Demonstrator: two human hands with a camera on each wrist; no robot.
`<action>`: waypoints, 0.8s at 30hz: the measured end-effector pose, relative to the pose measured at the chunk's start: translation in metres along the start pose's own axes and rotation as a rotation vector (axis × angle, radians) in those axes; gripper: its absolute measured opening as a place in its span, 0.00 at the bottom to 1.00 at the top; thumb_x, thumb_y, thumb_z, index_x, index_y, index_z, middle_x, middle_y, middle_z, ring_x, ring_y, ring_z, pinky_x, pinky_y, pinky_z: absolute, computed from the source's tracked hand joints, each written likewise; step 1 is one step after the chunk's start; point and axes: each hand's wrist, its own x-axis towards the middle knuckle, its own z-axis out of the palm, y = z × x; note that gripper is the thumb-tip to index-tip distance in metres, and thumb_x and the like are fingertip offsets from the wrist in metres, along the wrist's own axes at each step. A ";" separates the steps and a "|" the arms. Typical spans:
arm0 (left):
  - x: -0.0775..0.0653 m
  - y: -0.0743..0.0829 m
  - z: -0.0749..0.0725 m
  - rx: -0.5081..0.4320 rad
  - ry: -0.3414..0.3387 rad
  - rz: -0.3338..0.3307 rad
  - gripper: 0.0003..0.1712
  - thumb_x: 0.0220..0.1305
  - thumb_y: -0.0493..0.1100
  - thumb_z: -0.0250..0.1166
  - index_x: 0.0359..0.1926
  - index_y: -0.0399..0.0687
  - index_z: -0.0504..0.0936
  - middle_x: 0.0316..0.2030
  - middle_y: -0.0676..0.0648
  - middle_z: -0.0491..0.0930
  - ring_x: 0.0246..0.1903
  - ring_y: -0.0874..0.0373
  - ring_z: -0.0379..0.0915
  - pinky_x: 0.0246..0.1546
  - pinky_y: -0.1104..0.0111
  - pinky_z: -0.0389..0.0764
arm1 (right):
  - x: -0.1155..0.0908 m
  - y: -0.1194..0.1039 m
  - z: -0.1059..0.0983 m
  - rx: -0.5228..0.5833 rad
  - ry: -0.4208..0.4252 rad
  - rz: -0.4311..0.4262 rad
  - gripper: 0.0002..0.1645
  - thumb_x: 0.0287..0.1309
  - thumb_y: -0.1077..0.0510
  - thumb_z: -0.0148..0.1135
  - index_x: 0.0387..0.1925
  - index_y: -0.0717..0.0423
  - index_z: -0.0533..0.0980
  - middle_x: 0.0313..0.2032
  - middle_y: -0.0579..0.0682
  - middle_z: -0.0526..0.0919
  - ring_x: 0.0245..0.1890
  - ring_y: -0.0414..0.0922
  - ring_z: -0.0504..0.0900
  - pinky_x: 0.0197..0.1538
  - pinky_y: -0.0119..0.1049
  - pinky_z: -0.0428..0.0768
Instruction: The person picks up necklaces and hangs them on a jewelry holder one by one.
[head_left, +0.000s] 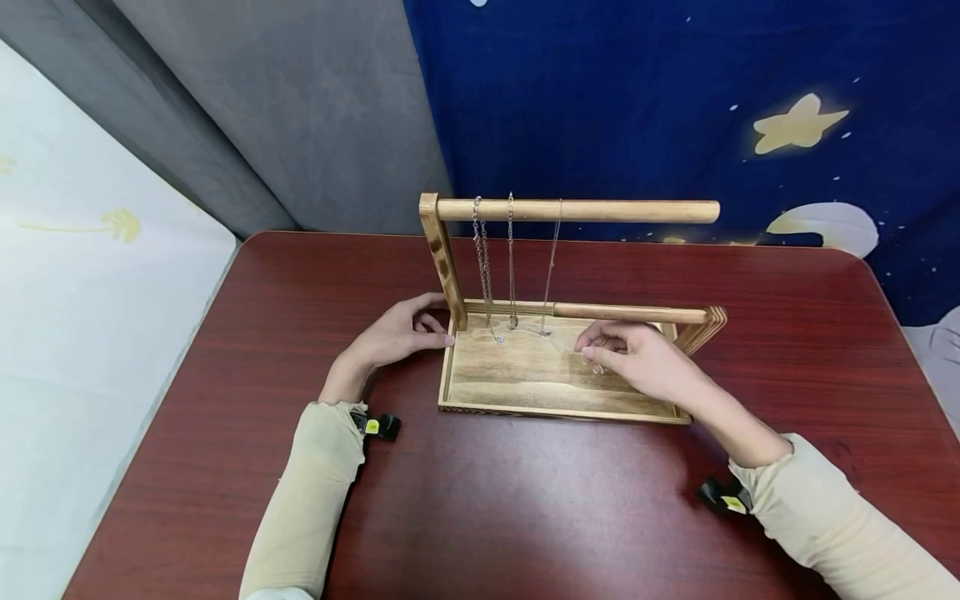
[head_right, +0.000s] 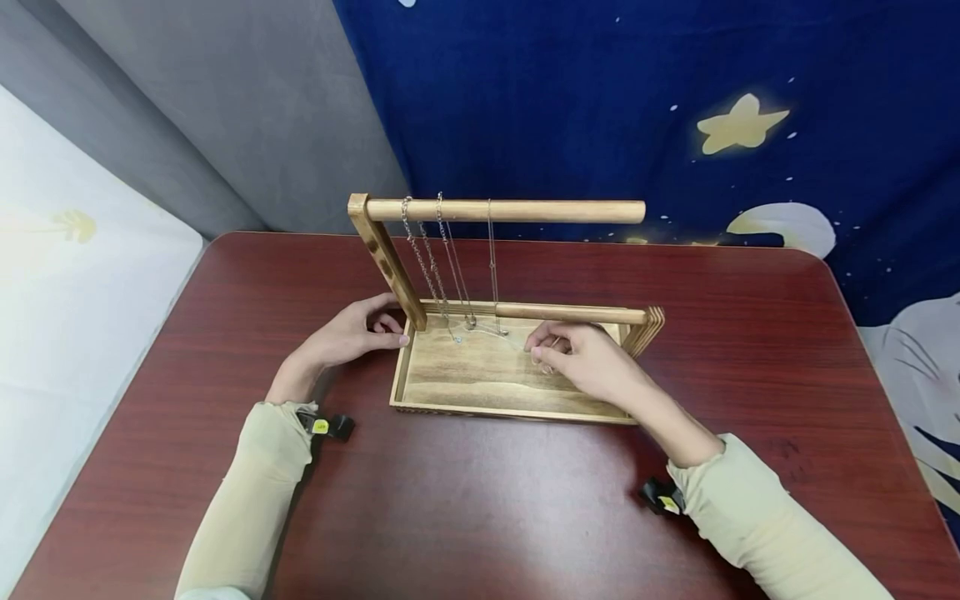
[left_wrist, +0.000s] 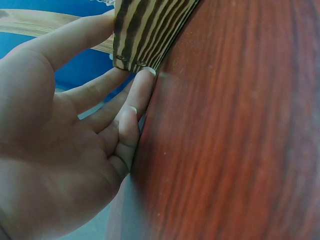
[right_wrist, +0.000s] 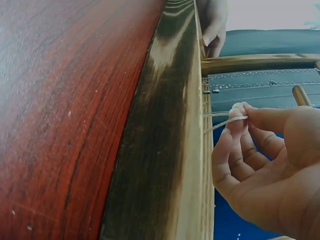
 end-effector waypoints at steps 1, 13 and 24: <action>0.000 0.000 0.000 -0.001 0.001 0.001 0.40 0.60 0.41 0.73 0.70 0.43 0.66 0.37 0.41 0.82 0.38 0.52 0.78 0.38 0.68 0.76 | -0.001 0.000 0.000 0.016 -0.001 -0.003 0.09 0.67 0.52 0.63 0.41 0.52 0.83 0.38 0.46 0.85 0.35 0.42 0.80 0.38 0.38 0.78; 0.001 -0.001 0.000 -0.023 -0.004 0.009 0.39 0.59 0.39 0.73 0.70 0.44 0.67 0.36 0.40 0.83 0.36 0.53 0.79 0.37 0.70 0.77 | -0.007 -0.006 -0.006 0.220 -0.068 0.014 0.09 0.64 0.58 0.65 0.42 0.58 0.81 0.34 0.57 0.83 0.36 0.49 0.81 0.37 0.33 0.78; -0.001 0.000 0.000 -0.029 0.002 0.011 0.39 0.59 0.39 0.73 0.70 0.44 0.67 0.36 0.41 0.83 0.34 0.55 0.79 0.34 0.70 0.76 | -0.015 -0.007 -0.010 0.307 -0.131 -0.200 0.07 0.62 0.65 0.66 0.42 0.59 0.81 0.38 0.59 0.84 0.36 0.44 0.83 0.41 0.32 0.80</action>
